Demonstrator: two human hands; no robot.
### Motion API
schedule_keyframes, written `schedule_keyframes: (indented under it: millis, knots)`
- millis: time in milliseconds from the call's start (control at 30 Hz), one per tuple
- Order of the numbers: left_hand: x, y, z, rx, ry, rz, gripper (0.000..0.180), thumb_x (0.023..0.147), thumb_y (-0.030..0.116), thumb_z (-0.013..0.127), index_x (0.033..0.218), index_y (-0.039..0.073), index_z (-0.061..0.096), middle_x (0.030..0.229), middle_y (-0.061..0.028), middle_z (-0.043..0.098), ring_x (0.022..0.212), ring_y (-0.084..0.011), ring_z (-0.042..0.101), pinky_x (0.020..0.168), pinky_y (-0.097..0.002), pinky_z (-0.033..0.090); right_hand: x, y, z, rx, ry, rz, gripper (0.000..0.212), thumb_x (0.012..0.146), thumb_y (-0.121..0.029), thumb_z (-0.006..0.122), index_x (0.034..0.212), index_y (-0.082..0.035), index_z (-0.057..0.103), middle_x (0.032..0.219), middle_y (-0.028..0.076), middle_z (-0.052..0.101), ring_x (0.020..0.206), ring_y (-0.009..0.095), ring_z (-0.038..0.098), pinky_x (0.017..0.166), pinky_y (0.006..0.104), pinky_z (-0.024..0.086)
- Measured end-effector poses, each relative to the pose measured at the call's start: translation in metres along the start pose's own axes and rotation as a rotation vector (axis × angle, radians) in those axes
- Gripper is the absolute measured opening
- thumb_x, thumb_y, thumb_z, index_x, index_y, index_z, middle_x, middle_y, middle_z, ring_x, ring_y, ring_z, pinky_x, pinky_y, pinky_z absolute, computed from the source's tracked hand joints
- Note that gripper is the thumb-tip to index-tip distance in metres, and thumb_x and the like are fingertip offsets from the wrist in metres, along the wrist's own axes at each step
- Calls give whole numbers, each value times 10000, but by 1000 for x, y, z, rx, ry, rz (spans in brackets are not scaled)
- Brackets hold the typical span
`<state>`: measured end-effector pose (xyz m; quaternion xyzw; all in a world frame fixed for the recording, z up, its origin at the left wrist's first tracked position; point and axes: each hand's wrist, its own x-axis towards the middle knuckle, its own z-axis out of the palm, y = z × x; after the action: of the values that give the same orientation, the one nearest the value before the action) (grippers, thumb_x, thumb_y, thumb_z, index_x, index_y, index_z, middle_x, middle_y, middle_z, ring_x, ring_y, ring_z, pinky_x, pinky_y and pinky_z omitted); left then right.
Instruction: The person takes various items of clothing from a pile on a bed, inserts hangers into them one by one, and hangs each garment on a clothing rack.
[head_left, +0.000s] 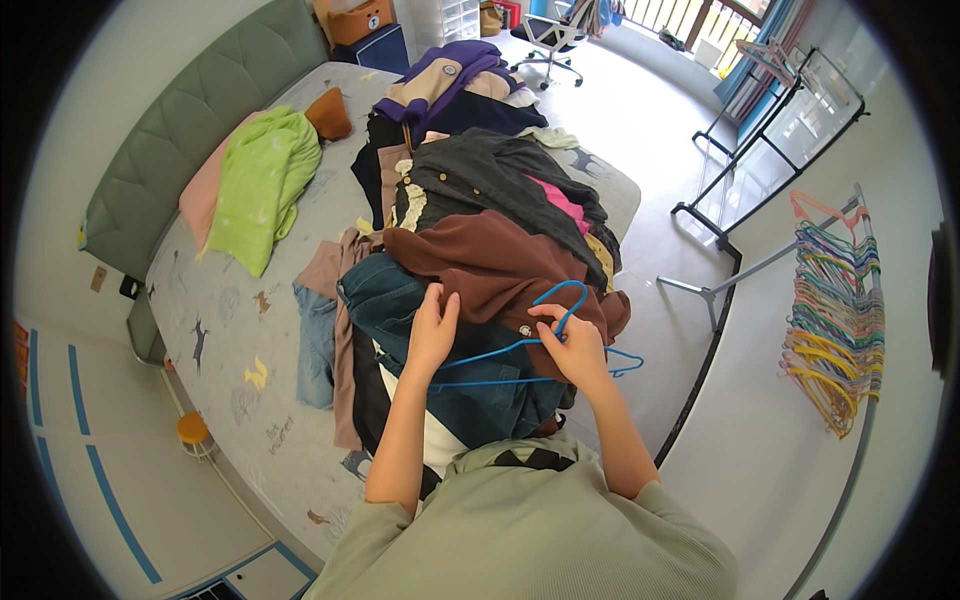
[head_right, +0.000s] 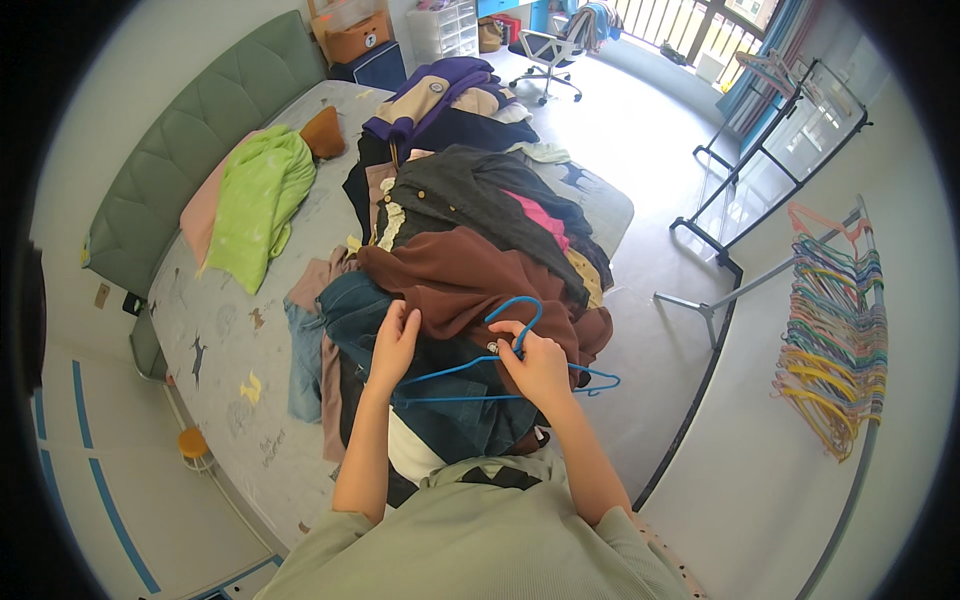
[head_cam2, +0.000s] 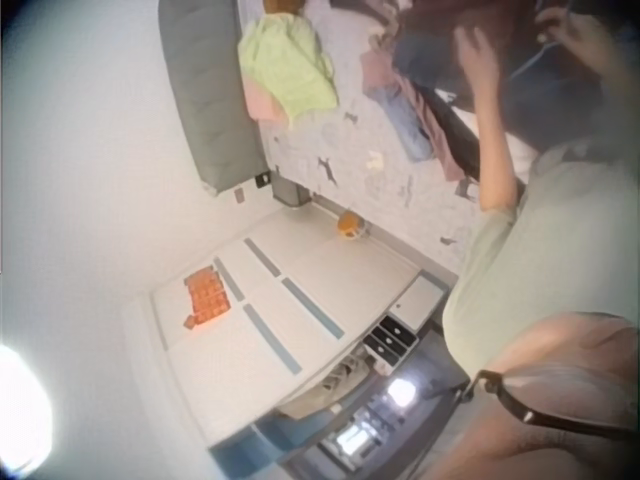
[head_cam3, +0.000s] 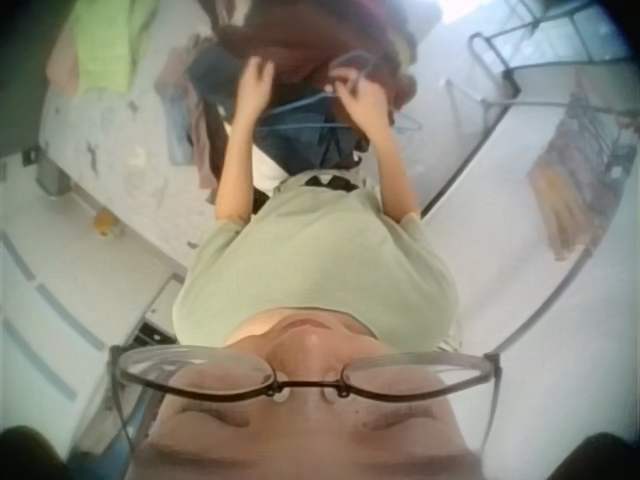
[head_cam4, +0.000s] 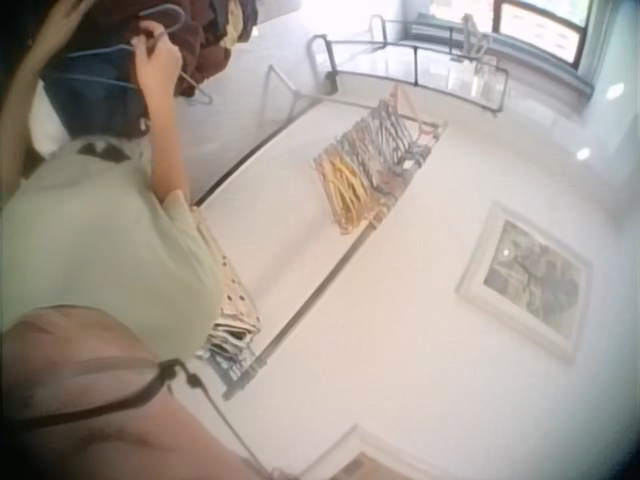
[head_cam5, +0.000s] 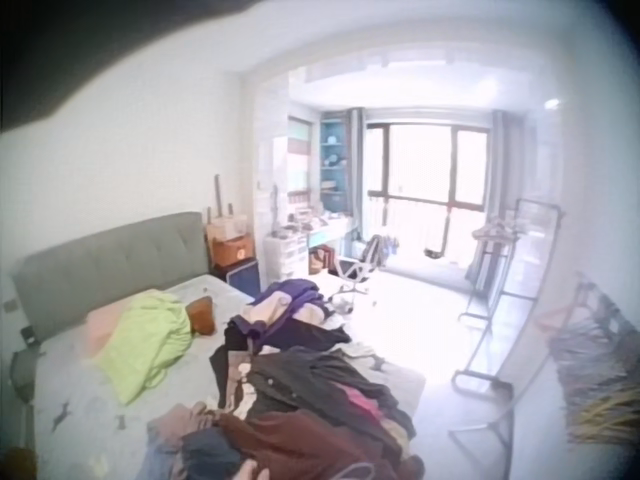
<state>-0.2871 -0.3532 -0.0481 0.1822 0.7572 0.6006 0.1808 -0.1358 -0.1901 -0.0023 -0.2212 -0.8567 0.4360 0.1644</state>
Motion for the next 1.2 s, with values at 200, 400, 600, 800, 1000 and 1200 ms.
schedule_keyframes:
  millis: [200,400,600,800,1000,1200]
  knots:
    - [-15,39,6,-185,-23,267,134,938,112,443,1037,23,430,957,-59,536,831,-105,500,779,-237,405,-10,-5,-12,121,21,-65,200,804,-135,616,1001,-152,649,494,30,443,440,163,473,457,297,342]
    - [-46,84,10,-531,-337,128,298,875,-9,517,1130,46,373,1023,-71,545,970,-83,509,860,-233,395,-31,-18,-21,135,73,-134,243,761,-125,667,1004,-126,658,475,-10,365,421,125,415,446,271,308]
    - [-70,81,25,-544,-521,153,470,840,-90,494,1233,66,288,1120,-74,517,1058,-104,488,901,-254,380,-53,-27,-30,12,103,-180,321,703,-228,735,1000,-130,661,466,-14,400,418,118,439,441,273,349]
    - [-99,95,40,-206,-608,223,404,870,0,511,1222,47,320,1105,-113,528,1003,-107,488,804,-233,415,-71,-18,-29,-165,301,-318,221,684,-204,747,829,-83,632,513,53,520,439,183,486,436,291,361]
    - [-86,93,23,109,-264,468,243,759,-33,563,990,30,605,963,-87,617,909,-228,587,800,-299,452,-93,-15,-47,-135,305,-212,188,729,-187,712,715,-55,578,510,64,504,436,189,475,437,295,351]
    - [-57,31,-11,610,-5,549,382,679,32,645,1054,90,596,1070,-63,587,1016,-277,526,913,-350,419,-113,-14,-58,50,394,-165,139,742,-106,697,717,-31,582,473,23,415,432,76,353,422,255,254]
